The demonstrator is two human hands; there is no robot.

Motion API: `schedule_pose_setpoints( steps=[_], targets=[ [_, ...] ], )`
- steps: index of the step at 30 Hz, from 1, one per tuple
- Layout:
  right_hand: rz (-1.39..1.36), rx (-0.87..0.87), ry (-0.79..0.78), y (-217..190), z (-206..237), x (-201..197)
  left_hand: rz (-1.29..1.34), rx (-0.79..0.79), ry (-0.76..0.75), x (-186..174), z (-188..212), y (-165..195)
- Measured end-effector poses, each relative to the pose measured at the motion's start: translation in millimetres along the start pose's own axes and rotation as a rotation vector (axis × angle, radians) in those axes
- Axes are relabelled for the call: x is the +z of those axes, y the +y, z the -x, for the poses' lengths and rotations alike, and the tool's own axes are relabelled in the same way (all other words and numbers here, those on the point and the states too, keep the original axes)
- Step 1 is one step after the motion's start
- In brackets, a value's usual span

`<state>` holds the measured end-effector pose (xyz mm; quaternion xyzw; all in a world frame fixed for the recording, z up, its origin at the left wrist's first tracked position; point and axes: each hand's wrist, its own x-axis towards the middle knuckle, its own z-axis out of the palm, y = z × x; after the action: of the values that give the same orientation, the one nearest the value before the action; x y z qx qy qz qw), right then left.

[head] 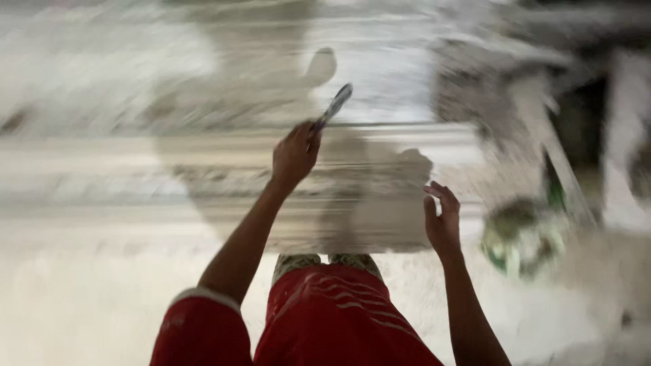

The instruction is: The person rinses a sponge at a water tap, then uses a small hand scraper to remove dried plaster residue from decorative cornice moldings laid on a work table, running the scraper along the profiles and brushing debris away by hand.

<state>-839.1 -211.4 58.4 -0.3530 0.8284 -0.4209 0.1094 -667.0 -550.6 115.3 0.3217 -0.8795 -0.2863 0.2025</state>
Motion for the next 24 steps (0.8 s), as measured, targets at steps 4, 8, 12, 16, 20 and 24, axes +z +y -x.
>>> schedule_pose_setpoints(
  steps=[4, 8, 12, 16, 20, 24],
  targets=[
    [-0.067, -0.157, -0.192, -46.9, -36.2, 68.5, 0.122, -0.372, 0.277, -102.6, 137.9, -73.0],
    [-0.078, -0.258, -0.342, -115.4, -40.8, 145.5, 0.172, -0.723, 0.492, -163.5, 264.4, -132.5],
    [-0.208, -0.273, -0.504, -207.2, -19.0, 264.7, 0.352, -0.800, 0.701, -194.1, 347.3, -210.4],
    [-0.194, -0.248, -0.742, -311.7, 40.7, 406.6, 0.562, -0.717, 0.786, -240.9, 412.4, -289.6],
    [-0.437, -0.257, -0.989, -421.7, 118.6, 527.1, 0.692, -0.823, 0.760, -320.9, 463.4, -333.4],
    [-0.407, -0.380, -1.109, -531.0, 166.7, 619.6, 0.709, -0.901, 0.847, -414.4, 486.9, -375.3]
  ],
)
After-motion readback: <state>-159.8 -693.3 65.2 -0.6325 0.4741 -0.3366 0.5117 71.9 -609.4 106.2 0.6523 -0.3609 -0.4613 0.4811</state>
